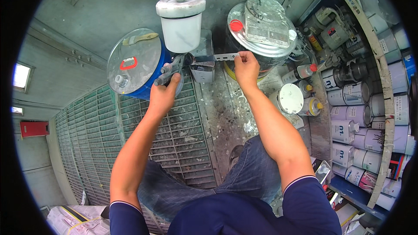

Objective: The person sits on a metal grate floor and cleans a white paint sprayer cup. They pour liquid from a blue barrel into the cup, stir it with a wooden stick, and then wipe the interior and exterior of the cup with a white paper towel.

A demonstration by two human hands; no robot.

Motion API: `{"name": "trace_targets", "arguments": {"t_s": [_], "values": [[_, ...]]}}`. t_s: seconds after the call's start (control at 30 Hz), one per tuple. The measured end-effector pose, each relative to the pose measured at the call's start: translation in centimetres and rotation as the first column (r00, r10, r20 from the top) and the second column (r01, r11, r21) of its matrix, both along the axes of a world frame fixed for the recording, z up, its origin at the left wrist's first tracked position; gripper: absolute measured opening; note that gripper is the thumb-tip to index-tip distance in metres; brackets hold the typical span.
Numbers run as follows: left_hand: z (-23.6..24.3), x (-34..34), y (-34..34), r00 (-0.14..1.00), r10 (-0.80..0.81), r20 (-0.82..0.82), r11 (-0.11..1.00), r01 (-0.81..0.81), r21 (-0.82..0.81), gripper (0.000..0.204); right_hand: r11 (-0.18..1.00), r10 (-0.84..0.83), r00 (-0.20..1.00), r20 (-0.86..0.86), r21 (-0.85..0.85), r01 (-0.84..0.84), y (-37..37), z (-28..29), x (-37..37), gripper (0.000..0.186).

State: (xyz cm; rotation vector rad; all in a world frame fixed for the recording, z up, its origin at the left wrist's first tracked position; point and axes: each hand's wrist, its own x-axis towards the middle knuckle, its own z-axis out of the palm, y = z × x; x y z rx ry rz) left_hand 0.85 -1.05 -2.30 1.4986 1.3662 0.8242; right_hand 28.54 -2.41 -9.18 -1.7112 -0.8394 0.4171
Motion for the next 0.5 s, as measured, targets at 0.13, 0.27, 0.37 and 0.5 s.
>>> {"name": "trace_targets", "arguments": {"t_s": [0.13,0.27,0.37,0.5], "values": [[-0.1,-0.1,-0.1,1.0,0.006,0.007,1.0,-0.006,-0.004,0.048,1.0,0.003,1.0,0.012,0.01,-0.003,-0.1,0.0,0.1,0.016],[-0.1,-0.5,-0.1,1.0,0.003,-0.014,1.0,-0.003,0.011,0.043,1.0,0.0,1.0,0.013,0.003,0.0,-0.1,0.2,-0.1,0.016],[-0.5,-1.0,0.2,0.999,0.004,-0.054,1.0,-0.003,0.012,0.049,1.0,-0.002,1.0,0.019,0.005,0.002,0.0,0.1,-0.1,0.016],[0.8,-0.8,-0.1,0.994,-0.02,-0.103,0.999,0.024,0.034,0.048,1.0,-0.006,1.0,0.031,0.003,0.006,-0.1,0.1,0.0,0.016]]}}
